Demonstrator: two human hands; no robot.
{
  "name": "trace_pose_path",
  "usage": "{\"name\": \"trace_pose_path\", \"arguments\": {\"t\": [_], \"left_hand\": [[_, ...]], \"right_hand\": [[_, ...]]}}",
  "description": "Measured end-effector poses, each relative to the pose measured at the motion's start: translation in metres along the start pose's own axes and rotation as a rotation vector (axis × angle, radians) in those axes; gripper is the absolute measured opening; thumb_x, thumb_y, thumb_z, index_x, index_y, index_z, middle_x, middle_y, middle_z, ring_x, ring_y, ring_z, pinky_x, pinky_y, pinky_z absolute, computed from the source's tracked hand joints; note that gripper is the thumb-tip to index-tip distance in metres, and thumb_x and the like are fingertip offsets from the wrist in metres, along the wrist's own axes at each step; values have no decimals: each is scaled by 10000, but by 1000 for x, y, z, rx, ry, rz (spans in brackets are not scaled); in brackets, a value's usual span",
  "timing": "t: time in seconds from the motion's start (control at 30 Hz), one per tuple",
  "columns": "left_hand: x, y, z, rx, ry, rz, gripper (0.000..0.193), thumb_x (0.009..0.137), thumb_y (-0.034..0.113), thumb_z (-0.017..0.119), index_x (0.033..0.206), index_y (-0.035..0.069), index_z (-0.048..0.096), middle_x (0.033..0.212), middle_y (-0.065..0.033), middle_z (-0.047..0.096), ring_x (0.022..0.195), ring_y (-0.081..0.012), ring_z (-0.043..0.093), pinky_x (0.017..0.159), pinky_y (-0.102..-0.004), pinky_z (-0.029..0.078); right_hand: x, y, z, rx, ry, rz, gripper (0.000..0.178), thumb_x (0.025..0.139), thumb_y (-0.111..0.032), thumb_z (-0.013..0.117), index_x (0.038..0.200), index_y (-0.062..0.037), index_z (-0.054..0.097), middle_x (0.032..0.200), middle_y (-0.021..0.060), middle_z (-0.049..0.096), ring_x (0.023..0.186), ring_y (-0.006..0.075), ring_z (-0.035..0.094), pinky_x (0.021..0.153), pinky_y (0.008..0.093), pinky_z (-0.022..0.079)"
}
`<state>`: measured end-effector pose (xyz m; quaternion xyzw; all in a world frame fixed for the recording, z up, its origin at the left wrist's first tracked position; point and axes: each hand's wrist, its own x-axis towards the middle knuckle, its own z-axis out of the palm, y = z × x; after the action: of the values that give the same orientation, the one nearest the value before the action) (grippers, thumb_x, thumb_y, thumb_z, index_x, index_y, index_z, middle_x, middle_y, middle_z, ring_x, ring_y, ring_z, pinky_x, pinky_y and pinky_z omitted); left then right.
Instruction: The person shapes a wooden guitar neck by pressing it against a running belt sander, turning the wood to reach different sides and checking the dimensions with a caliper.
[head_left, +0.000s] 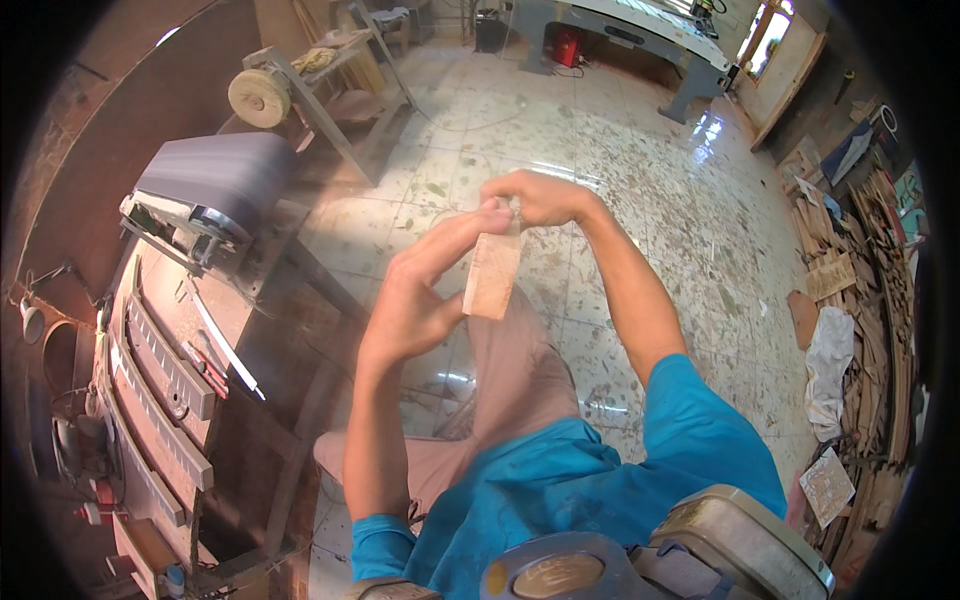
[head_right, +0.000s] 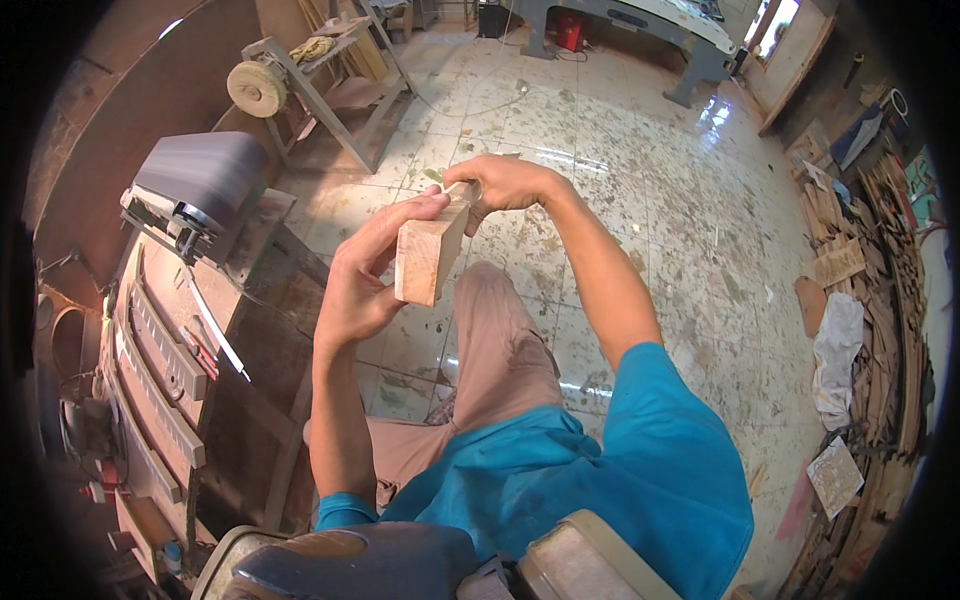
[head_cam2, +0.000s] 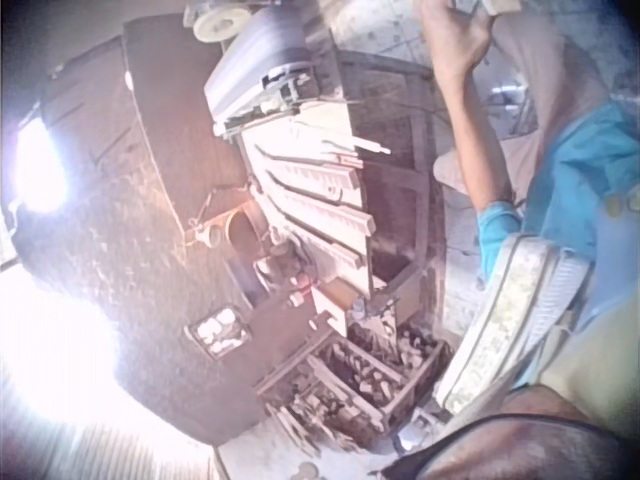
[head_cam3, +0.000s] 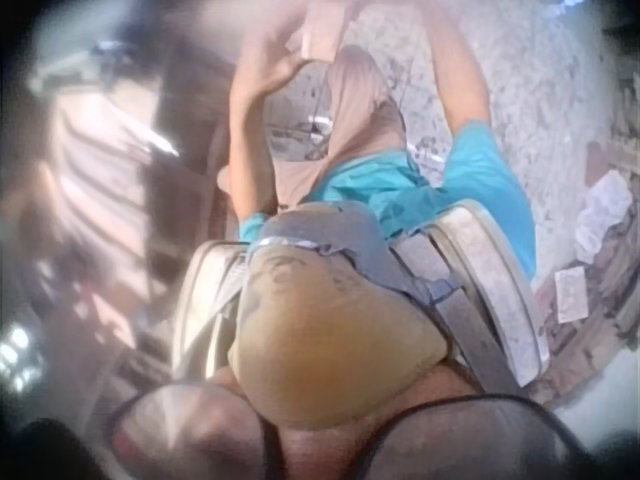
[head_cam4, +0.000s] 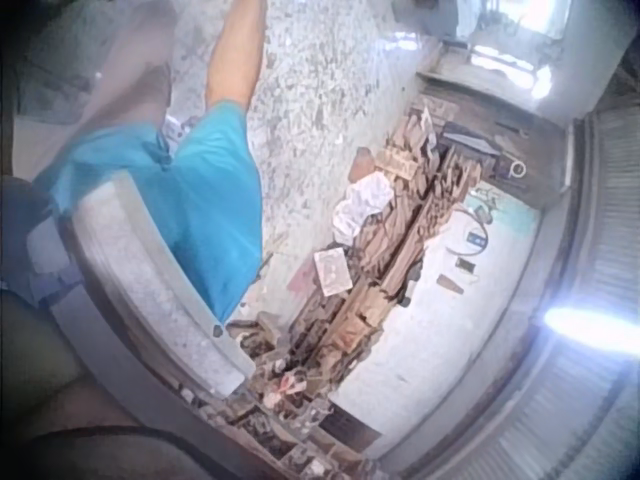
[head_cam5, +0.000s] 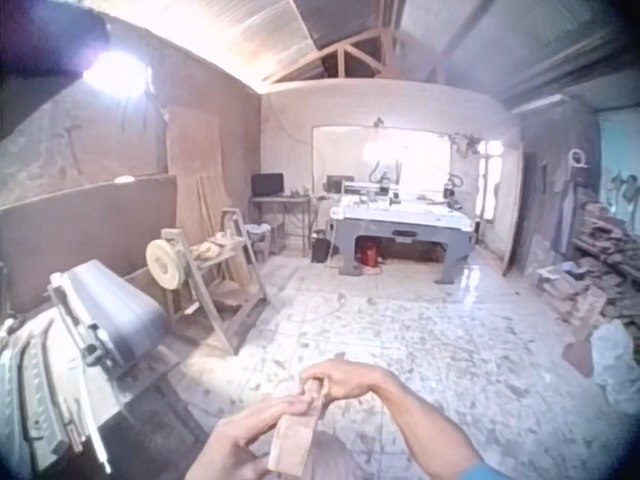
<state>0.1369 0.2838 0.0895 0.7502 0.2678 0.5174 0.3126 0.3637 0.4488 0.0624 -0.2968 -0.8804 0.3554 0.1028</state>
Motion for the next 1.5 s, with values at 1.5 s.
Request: {"name": "trace_pose_path", "arguments": {"t": [1.5], "left_hand": [[-41, 0, -8, 183, 347, 218, 957, 638, 297, 993, 1356, 61, 406, 1338, -180, 557, 1315, -412, 581, 1094, -531, 526]], "right_hand": [[-13, -59, -4, -360, 213, -238, 421, 790, -19, 738, 1185, -54, 594, 1212, 104, 613, 1223, 318, 533, 1053, 445, 463]]}}
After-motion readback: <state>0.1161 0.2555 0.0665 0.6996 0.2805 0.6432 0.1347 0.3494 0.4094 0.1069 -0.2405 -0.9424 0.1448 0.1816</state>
